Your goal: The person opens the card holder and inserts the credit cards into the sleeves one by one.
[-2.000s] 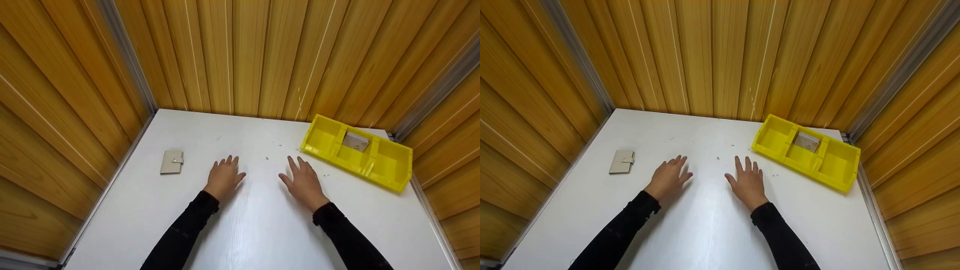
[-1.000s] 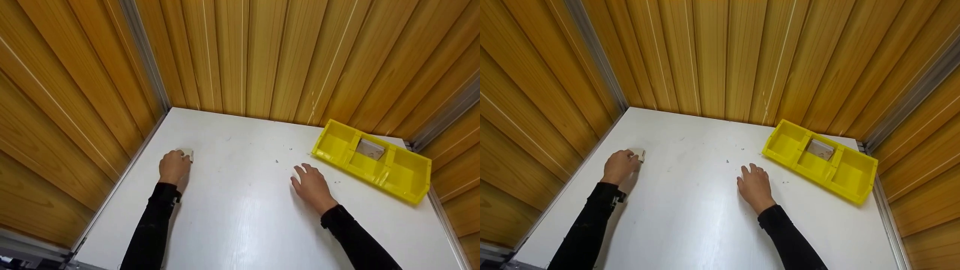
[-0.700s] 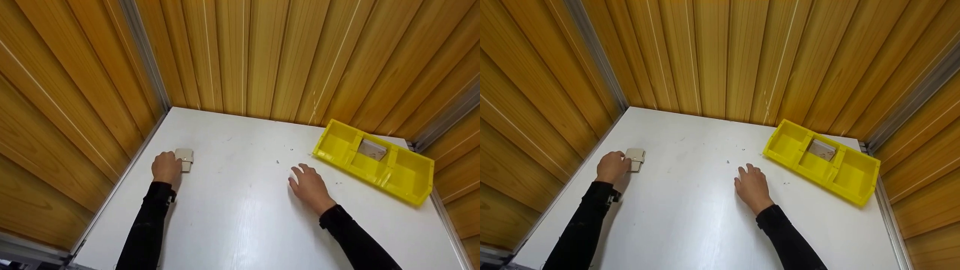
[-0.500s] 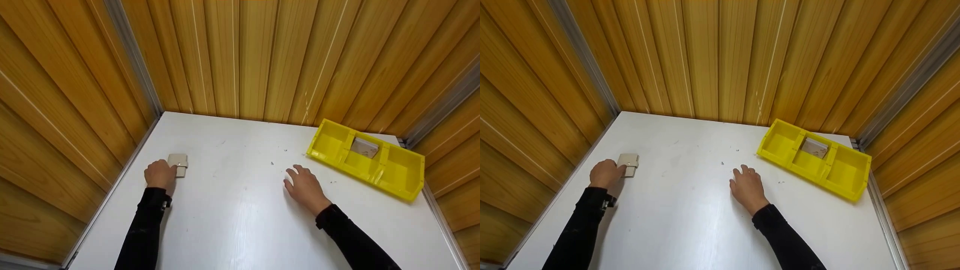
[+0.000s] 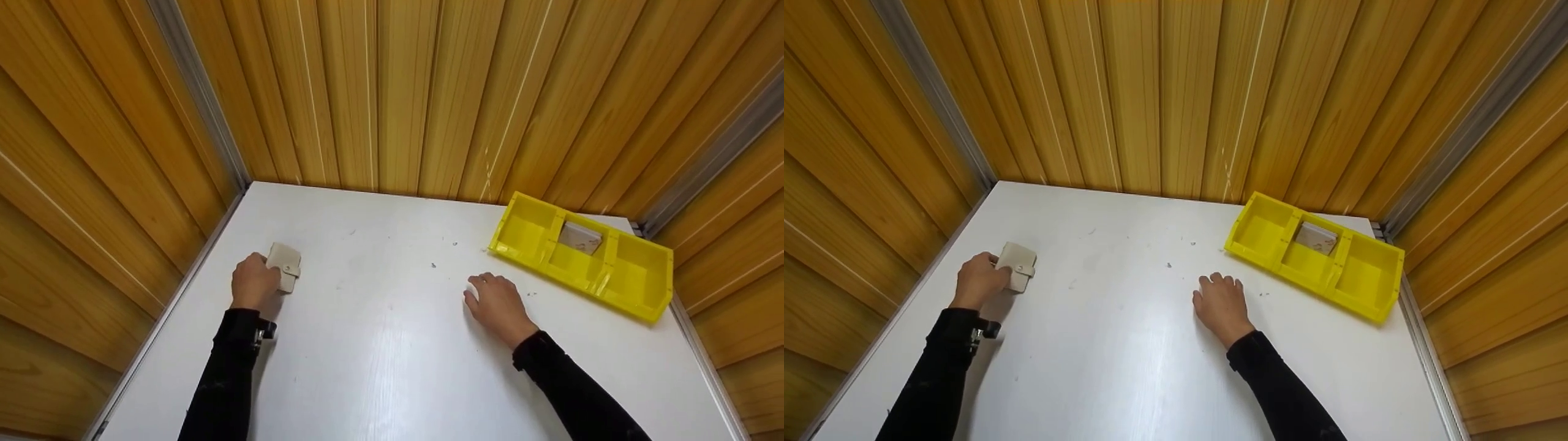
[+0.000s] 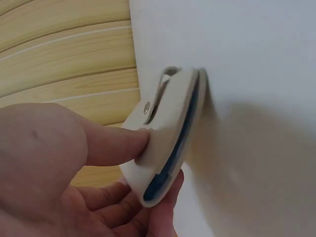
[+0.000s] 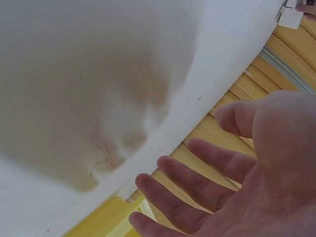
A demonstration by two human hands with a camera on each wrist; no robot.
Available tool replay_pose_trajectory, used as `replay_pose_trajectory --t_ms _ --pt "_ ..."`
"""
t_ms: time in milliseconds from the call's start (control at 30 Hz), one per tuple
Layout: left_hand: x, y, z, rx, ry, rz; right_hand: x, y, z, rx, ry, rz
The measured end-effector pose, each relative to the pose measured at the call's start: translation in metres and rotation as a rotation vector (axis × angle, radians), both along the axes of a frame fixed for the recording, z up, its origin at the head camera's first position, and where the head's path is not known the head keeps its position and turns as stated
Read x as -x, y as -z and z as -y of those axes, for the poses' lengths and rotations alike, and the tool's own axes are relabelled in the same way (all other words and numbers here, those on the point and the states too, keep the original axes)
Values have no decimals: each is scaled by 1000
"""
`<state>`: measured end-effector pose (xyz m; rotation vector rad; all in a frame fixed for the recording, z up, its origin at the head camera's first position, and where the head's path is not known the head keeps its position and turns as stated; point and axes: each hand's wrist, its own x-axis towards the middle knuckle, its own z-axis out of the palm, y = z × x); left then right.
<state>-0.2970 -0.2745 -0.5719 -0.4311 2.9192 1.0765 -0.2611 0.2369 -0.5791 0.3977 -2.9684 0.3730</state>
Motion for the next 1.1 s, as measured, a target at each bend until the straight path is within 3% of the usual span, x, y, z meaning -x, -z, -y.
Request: replay_pose_trajectory --t_ms 167,367,533,633,933,1100 --pt "4 -8 -11 -36 4 -22 -1 1 -3 12 14 9" --pt "5 -7 -26 -37 47 -54 -3 0 -4 27 24 33" --pt "7 -8 -43 -50 83 -81 -5 -1 -6 46 20 -3" --pt "10 -10 -57 -67 100 -87 -5 -3 -7 60 16 -23" --pt "14 -15 -108 -182 192 -62 -4 -8 -9 69 53 39" --pt "15 -19 -135 -188 241 -76 -6 -8 -11 78 60 39"
